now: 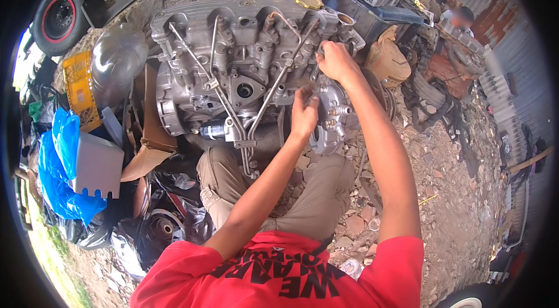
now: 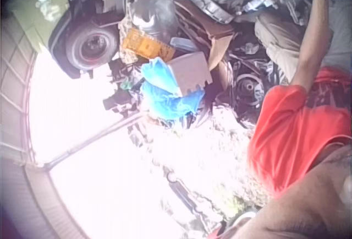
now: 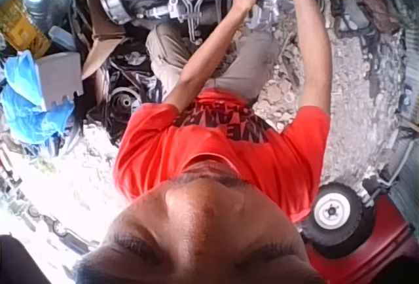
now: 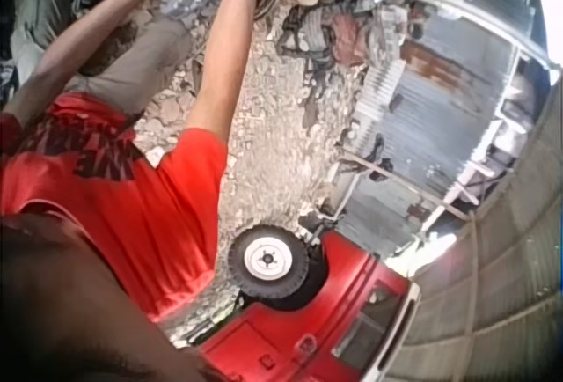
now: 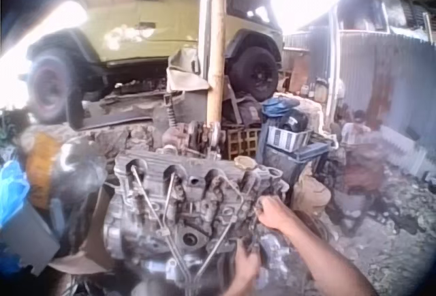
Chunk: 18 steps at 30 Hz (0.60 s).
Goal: The person works on a car engine block, using a wrench to loosen and remove bolts from the cylinder head. They then detach and set aside a metal cover. The scene is outdoors with scattered parts and vehicles nearby.
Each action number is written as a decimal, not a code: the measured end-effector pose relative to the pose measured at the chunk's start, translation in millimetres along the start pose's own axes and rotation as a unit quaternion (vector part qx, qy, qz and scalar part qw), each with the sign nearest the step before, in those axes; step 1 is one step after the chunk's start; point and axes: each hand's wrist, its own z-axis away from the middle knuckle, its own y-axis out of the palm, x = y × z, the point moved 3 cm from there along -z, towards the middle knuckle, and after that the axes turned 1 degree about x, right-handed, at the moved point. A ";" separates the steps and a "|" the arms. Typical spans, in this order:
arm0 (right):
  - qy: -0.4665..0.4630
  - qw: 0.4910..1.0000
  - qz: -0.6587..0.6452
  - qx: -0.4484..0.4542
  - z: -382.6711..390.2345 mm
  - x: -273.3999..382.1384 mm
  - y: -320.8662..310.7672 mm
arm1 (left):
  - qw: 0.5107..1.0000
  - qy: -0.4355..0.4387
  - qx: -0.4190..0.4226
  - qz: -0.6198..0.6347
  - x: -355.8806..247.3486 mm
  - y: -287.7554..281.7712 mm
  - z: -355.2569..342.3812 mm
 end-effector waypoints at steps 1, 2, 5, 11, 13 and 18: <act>0.000 1.000 -0.002 -0.004 -0.6 0.6 0.8 | 0.999 -0.030 0.005 0.032 11.9 1.0 -10.9; 0.016 1.000 -0.001 -0.001 1.1 -0.7 1.0 | 0.998 -0.042 -0.004 0.046 17.4 3.4 -17.7; 0.049 0.999 0.012 -0.007 0.4 -1.4 -0.9 | 0.994 -0.093 0.017 0.052 28.8 15.4 -38.8; 0.086 0.996 -0.009 0.025 -1.4 -2.0 2.2 | 0.989 -0.092 0.084 0.078 32.7 26.2 -54.9; 0.070 0.997 -0.012 0.015 -1.1 -0.6 4.3 | 0.987 -0.099 0.118 0.055 31.5 24.8 -61.9; 0.015 0.997 -0.071 0.005 -7.9 -1.4 4.1 | 0.988 -0.076 0.134 0.002 27.9 14.4 -59.7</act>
